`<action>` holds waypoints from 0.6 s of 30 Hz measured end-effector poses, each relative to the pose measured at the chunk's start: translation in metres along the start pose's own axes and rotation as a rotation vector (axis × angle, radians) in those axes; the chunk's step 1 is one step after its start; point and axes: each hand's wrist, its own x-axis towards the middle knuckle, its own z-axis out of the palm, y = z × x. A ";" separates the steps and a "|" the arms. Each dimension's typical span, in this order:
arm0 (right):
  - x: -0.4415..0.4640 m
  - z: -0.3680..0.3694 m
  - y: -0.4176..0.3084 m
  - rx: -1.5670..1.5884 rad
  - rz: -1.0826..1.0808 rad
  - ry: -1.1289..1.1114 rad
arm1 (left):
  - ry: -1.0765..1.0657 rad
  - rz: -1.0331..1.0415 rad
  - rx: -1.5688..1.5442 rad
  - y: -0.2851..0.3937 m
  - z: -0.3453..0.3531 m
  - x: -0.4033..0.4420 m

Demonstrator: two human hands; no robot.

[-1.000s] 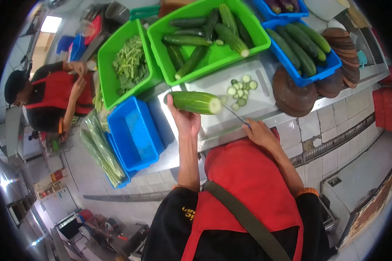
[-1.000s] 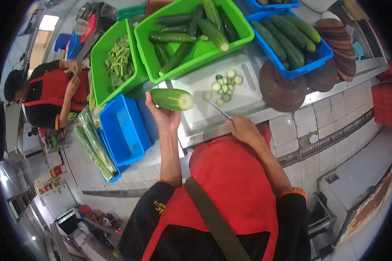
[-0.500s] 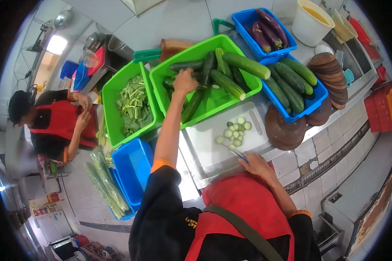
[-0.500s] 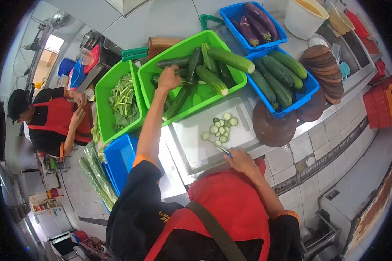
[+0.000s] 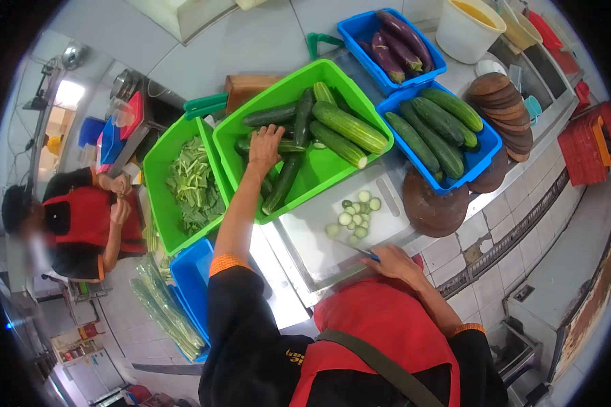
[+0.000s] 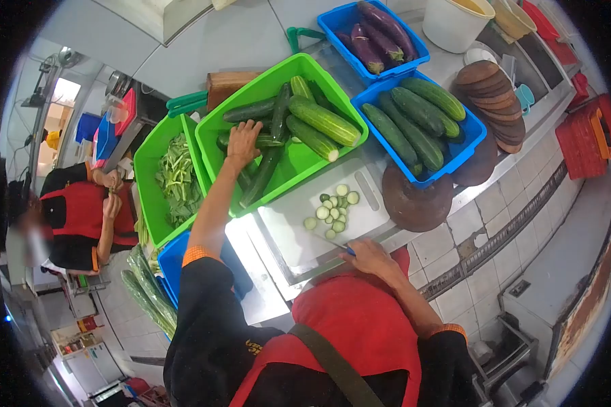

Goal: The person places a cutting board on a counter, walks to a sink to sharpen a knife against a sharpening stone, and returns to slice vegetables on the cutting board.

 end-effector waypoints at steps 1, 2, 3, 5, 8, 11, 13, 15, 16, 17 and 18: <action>-0.002 -0.009 -0.005 0.028 -0.029 -0.037 | -0.028 0.052 0.024 -0.003 -0.009 0.003; -0.003 -0.021 -0.013 0.055 -0.058 -0.073 | -0.028 0.067 0.031 -0.003 -0.020 0.003; -0.005 -0.034 -0.022 0.056 -0.051 -0.065 | -0.023 0.076 0.029 -0.005 -0.028 0.003; -0.007 -0.065 -0.047 0.300 0.016 0.223 | -0.051 0.109 0.057 -0.012 -0.038 -0.001; 0.031 -0.102 -0.059 0.279 -0.036 0.824 | -0.017 0.080 0.048 -0.013 -0.069 -0.017; 0.090 -0.144 -0.055 0.188 -0.285 1.090 | 0.006 0.041 0.043 -0.018 -0.091 -0.036; 0.115 -0.149 -0.042 0.178 -0.276 1.022 | 0.139 -0.053 -0.196 -0.016 -0.109 -0.054; 0.127 -0.153 -0.038 0.171 -0.266 0.943 | 0.238 -0.064 -0.304 -0.002 -0.140 -0.076; 0.128 -0.156 -0.038 0.143 -0.254 0.904 | 0.279 -0.139 -0.412 0.008 -0.154 -0.087; 0.129 -0.157 -0.037 0.116 -0.240 0.861 | 0.316 -0.215 -0.522 0.014 -0.159 -0.098; 0.132 -0.156 -0.036 0.115 -0.272 0.923 | 0.389 -0.176 -0.555 0.015 -0.154 -0.107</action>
